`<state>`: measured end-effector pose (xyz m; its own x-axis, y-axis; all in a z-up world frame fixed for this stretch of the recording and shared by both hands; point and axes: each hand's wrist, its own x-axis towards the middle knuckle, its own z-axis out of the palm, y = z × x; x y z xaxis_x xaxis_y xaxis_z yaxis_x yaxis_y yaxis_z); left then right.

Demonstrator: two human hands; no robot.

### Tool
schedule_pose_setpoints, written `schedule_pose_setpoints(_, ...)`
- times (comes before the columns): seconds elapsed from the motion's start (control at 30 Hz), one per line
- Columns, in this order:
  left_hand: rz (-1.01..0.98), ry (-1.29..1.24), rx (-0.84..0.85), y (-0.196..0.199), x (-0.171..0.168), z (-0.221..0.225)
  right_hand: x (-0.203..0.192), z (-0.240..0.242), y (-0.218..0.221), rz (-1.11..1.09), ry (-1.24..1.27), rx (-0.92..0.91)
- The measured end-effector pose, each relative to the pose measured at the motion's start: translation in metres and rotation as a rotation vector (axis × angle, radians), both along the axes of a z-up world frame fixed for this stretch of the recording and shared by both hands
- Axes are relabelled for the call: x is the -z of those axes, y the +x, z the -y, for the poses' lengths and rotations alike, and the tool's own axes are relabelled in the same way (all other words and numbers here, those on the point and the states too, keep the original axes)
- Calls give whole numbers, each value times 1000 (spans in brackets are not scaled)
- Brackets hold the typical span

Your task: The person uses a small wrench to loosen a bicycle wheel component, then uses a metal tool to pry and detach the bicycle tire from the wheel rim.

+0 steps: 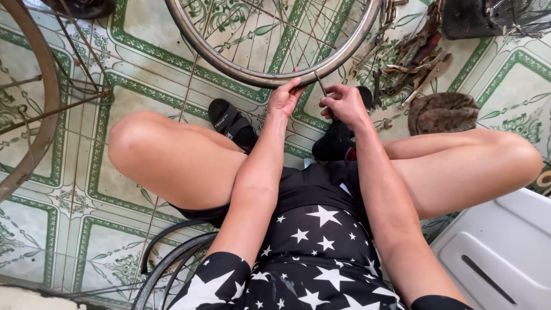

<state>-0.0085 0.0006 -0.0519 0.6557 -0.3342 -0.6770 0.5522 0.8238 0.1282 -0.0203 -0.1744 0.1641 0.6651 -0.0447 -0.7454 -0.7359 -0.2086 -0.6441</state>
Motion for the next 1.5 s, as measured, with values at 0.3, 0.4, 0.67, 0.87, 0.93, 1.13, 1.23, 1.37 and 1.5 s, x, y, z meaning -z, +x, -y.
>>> schedule_pose_setpoints(0.3,-10,2,-23,1,-4,3,11,-4,-1,-125,98,56)
schedule_pose_setpoints(0.4,-10,-3,-23,2,-10,2,10,-7,-1,-140,100,46)
schedule_pose_setpoints(0.67,-9,-6,-21,2,-12,1,6,-13,6,-150,57,-3)
schedule_pose_setpoints(0.87,-13,1,-21,2,-15,0,7,-13,11,-128,22,-41)
schedule_pose_setpoints(0.93,-26,0,-26,2,-16,0,7,-13,12,-133,31,-32)
schedule_pose_setpoints(1.13,-8,2,-22,3,-18,-1,4,-14,18,-119,88,10)
schedule_pose_setpoints(1.23,-14,1,-24,4,-20,-1,-4,-9,18,-102,177,68)
schedule_pose_setpoints(1.37,-2,0,-12,1,-19,-1,4,4,19,-51,506,176)
schedule_pose_setpoints(1.5,13,11,-4,1,-20,-1,13,20,19,161,498,195)
